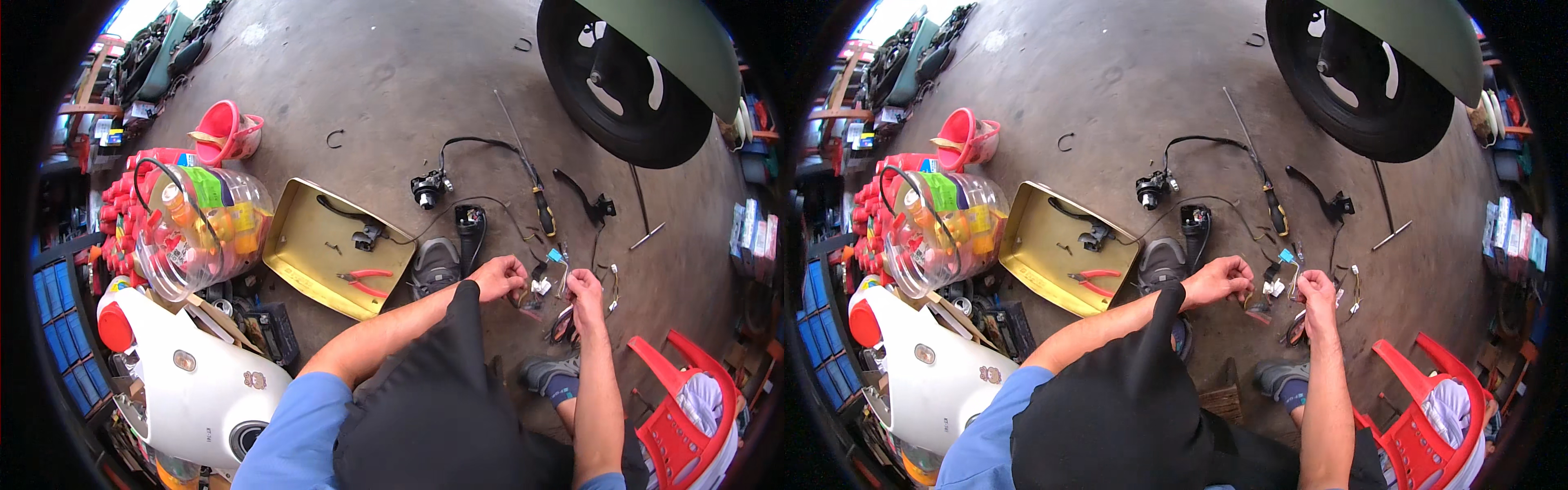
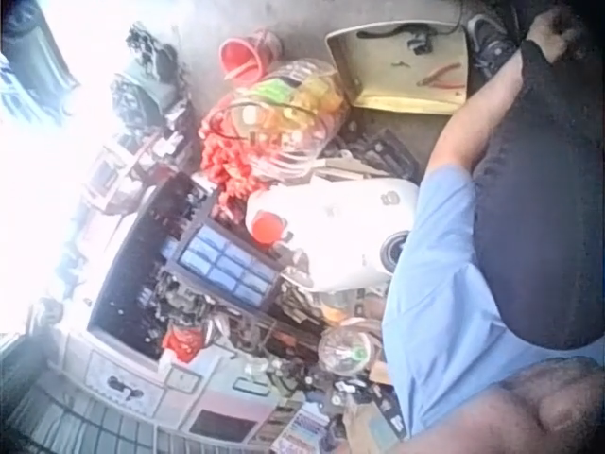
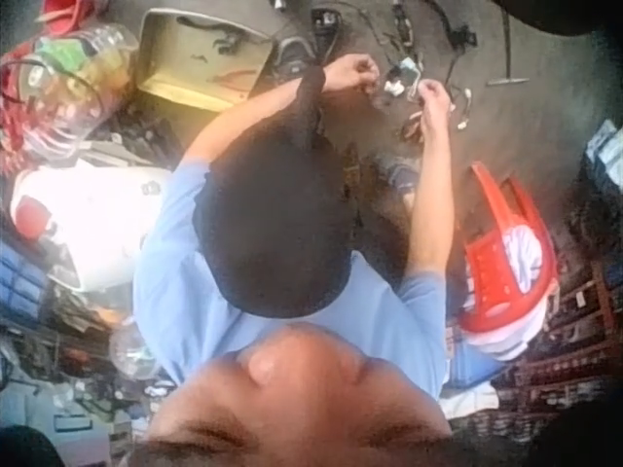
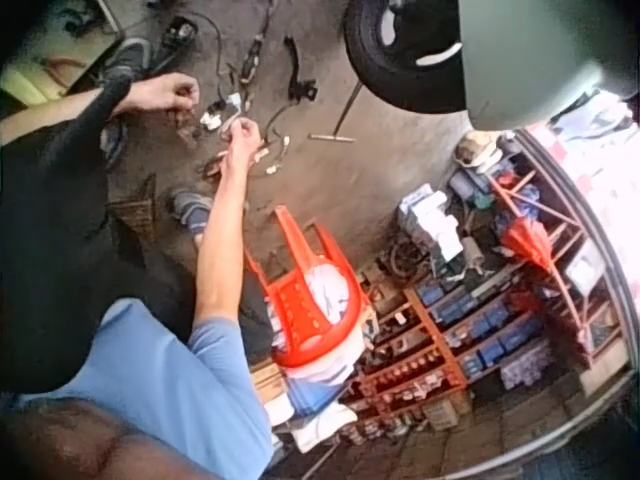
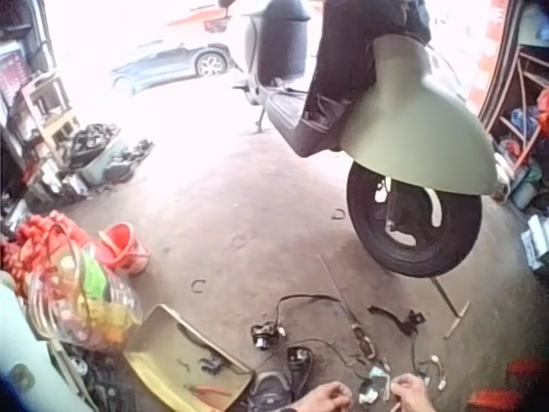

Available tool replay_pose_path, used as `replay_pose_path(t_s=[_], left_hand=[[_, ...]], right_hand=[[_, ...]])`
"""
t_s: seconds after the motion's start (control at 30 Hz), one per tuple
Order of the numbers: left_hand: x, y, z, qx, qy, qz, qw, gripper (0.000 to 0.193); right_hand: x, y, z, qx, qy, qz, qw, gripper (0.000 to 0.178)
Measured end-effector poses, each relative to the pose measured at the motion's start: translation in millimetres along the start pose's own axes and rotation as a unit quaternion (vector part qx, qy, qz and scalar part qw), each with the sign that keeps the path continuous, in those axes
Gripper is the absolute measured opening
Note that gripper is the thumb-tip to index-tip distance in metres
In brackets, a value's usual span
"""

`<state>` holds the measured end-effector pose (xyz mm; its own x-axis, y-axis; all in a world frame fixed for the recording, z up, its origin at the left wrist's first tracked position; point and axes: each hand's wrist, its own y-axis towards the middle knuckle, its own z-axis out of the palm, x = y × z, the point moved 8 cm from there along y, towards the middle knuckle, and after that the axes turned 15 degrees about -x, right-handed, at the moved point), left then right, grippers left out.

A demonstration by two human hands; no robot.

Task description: Repairing and connecting wiring for a motorcycle handlebar switch assembly on a garage floor.

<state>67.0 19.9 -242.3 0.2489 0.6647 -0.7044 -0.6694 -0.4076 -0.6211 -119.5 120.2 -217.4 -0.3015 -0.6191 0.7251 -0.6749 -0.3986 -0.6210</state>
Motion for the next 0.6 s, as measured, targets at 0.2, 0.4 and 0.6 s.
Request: replay_pose_path(t_s=[0.2, 0.4, 0.6], left_hand=[[-41, -19, -50, -0.153, 0.018, 0.140, 0.978, 0.017], [-95, -58, -194, -0.542, 0.080, 0.243, 0.801, 0.040], [-81, -27, -222, -0.484, 0.223, -0.008, 0.846, 0.079]], right_hand=[[-2, 3, 3, 0.002, 0.002, -0.010, 1.000, 0.009], [-15, 4, -3, -0.002, -0.001, -0.002, 1.000, 0.009], [-24, -7, 4, 0.001, -0.001, 0.016, 1.000, 0.010]])
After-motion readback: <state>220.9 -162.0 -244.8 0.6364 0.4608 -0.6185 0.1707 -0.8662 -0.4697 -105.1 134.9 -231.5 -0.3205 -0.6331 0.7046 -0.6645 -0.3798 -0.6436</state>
